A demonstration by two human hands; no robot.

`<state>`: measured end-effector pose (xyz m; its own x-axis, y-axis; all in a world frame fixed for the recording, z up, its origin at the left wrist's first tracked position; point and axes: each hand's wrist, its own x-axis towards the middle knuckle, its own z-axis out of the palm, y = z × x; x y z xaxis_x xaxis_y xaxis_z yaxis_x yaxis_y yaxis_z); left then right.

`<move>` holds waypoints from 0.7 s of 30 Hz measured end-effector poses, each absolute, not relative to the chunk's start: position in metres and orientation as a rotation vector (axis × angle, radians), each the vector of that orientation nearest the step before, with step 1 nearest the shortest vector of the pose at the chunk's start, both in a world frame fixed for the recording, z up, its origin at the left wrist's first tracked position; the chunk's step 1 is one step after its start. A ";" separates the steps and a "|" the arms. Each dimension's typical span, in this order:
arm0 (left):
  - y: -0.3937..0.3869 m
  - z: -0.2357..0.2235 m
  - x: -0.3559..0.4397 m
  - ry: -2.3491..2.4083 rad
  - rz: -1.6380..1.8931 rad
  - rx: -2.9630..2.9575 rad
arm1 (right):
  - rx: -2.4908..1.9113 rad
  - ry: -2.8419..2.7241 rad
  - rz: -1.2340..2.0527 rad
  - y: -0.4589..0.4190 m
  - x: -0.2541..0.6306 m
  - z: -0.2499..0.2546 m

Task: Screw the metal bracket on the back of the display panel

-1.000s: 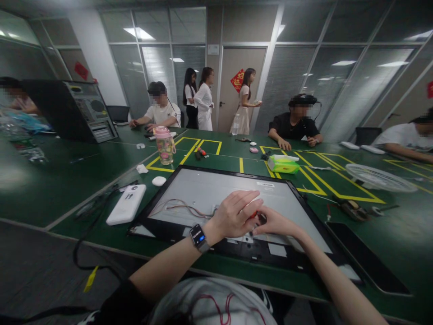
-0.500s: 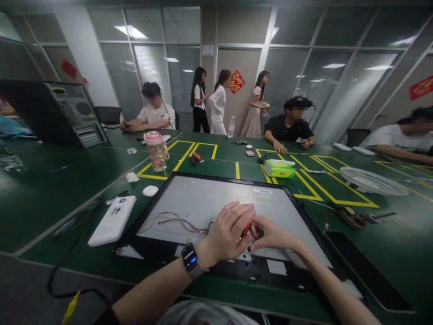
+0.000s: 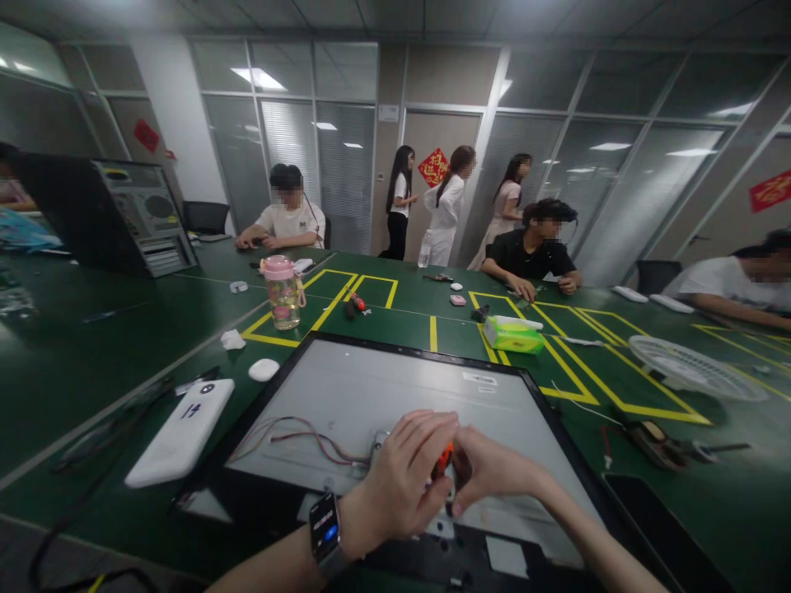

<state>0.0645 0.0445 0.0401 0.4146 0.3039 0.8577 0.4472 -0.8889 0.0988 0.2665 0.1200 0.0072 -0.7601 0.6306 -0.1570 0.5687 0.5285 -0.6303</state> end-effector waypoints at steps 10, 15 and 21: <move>0.034 0.042 0.061 -0.970 -1.691 -2.535 | -1.269 -2.575 1.026 0.102 0.254 0.031; 0.038 0.040 0.060 -0.937 -1.765 -2.459 | -1.306 -2.542 1.059 0.105 0.255 0.026; 0.035 0.046 0.062 -0.918 -1.795 -2.502 | -1.309 -2.557 1.041 0.109 0.260 0.018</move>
<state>0.0621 0.0352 0.0457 0.2136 0.4843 0.8484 0.4045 -0.8344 0.3745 0.2599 0.1087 0.0177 -0.6300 0.7450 -0.2191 0.6861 0.4018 -0.6065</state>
